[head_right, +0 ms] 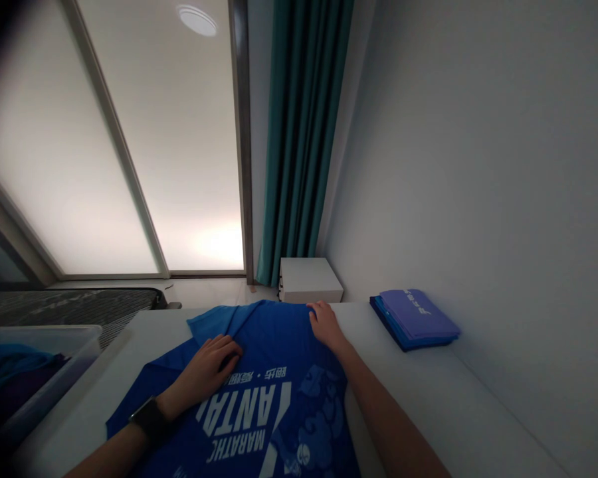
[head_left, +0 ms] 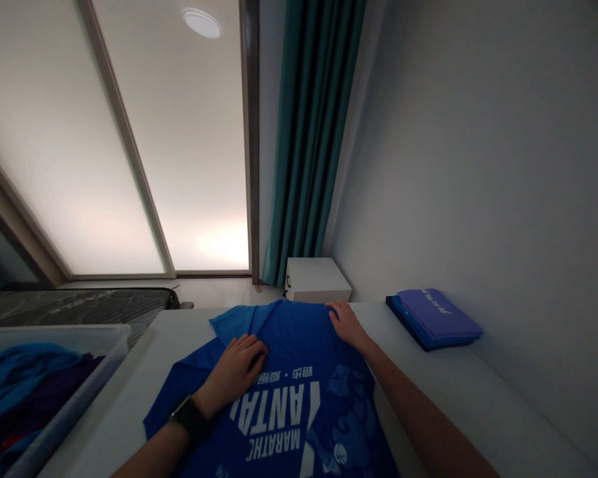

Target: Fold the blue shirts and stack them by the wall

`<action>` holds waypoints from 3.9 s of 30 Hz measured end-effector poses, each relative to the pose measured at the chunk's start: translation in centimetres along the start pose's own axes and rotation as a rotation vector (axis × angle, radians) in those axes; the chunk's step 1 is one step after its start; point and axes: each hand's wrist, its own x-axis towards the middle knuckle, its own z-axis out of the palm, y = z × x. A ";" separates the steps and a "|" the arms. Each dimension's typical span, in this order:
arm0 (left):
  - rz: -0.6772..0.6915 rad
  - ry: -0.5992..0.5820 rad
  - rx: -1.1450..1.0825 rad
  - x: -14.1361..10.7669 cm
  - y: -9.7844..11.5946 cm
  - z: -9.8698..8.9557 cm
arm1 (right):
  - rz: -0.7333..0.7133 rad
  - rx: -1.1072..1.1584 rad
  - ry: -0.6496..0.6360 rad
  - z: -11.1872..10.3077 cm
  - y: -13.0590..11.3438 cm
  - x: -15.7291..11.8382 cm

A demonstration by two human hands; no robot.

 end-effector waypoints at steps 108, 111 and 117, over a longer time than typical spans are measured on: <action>0.094 -0.111 0.207 -13.1 3.7 -2.2 | -0.307 0.033 -0.395 -2.2 -9.9 -19.8; 0.060 -0.123 0.165 -12.7 3.7 -2.5 | -0.299 0.055 -0.371 -2.4 -10.0 -19.4; -0.078 -0.002 0.117 -9.5 2.4 -4.0 | -0.328 0.045 -0.272 -1.9 -10.3 -16.4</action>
